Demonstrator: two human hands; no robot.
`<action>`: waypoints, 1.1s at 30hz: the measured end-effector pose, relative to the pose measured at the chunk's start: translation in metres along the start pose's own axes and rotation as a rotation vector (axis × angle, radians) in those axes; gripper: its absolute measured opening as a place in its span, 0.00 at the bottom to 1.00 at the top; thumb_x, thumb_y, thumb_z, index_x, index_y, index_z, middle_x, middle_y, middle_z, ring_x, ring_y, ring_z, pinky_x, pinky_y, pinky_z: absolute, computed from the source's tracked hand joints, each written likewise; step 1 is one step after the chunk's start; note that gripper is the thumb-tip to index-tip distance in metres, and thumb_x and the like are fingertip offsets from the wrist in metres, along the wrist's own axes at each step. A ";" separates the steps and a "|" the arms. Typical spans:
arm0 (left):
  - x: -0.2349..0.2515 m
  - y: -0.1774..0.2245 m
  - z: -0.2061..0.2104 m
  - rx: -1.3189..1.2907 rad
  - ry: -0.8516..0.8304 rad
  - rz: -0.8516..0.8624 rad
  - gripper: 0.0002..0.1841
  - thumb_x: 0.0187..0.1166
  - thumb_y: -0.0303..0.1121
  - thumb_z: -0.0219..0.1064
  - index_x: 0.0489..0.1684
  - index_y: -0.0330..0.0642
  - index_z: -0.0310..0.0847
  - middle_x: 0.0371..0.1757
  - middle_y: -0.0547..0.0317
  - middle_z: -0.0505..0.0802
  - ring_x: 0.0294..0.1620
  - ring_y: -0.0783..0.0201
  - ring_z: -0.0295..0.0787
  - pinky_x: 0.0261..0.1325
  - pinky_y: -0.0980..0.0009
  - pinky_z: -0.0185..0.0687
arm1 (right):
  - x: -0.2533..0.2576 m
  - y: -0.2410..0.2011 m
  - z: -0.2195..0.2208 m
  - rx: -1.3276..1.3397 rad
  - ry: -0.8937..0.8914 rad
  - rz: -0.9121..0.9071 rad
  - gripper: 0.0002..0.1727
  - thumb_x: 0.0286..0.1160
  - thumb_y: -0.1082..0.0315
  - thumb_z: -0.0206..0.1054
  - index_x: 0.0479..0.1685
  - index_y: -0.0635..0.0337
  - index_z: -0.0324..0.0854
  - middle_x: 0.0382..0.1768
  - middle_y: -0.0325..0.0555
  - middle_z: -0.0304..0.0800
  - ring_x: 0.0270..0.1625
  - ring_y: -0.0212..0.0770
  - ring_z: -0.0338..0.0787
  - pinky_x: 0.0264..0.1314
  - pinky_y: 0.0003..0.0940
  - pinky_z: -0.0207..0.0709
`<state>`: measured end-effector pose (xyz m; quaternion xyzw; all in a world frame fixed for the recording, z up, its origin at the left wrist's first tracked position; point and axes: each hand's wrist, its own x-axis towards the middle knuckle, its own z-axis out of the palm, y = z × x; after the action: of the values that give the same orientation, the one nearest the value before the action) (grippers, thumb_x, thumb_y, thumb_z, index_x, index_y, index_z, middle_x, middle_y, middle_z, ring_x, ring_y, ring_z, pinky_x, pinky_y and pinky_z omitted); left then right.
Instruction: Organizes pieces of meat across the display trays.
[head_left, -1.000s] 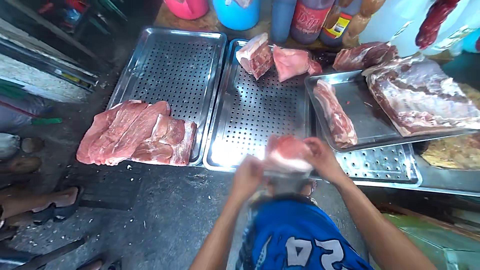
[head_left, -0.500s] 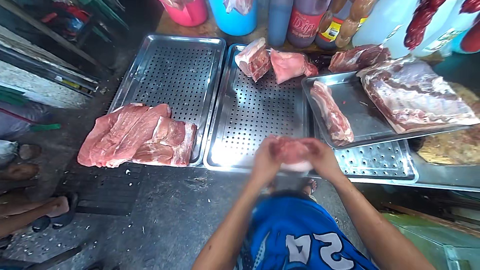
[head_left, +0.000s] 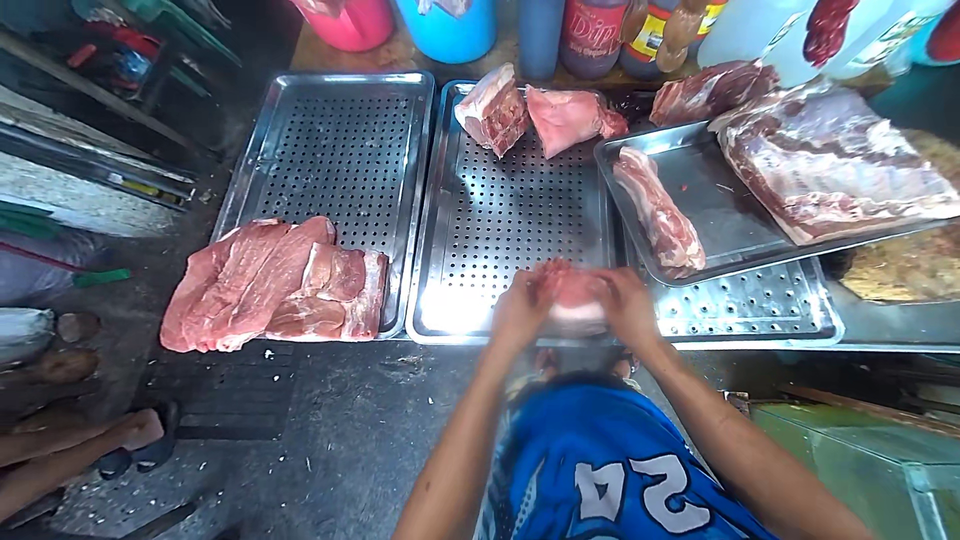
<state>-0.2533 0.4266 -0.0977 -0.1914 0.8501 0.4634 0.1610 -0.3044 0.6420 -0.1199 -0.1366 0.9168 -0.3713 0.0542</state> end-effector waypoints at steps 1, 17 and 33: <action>0.001 -0.002 0.001 -0.006 0.000 0.002 0.26 0.82 0.50 0.68 0.72 0.44 0.74 0.51 0.55 0.93 0.46 0.62 0.92 0.56 0.58 0.88 | 0.000 0.001 0.002 -0.004 0.007 -0.003 0.18 0.83 0.56 0.64 0.63 0.52 0.90 0.57 0.51 0.90 0.57 0.43 0.90 0.65 0.38 0.84; -0.005 0.086 0.017 -0.045 0.139 0.477 0.19 0.82 0.37 0.68 0.68 0.40 0.81 0.58 0.56 0.92 0.48 0.67 0.92 0.51 0.68 0.91 | 0.074 -0.010 -0.137 -0.296 -0.142 0.359 0.54 0.69 0.34 0.72 0.93 0.53 0.56 0.79 0.68 0.72 0.77 0.70 0.77 0.72 0.71 0.73; -0.034 0.119 0.174 0.594 -0.552 0.728 0.22 0.81 0.44 0.68 0.70 0.45 0.82 0.64 0.45 0.89 0.69 0.48 0.86 0.74 0.52 0.80 | 0.104 0.050 -0.203 0.075 -0.188 0.237 0.30 0.75 0.57 0.74 0.76 0.56 0.78 0.59 0.59 0.90 0.59 0.56 0.91 0.65 0.61 0.82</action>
<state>-0.2630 0.6399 -0.0862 0.2979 0.8819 0.2620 0.2547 -0.4549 0.7812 -0.0082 -0.0594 0.9030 -0.3817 0.1882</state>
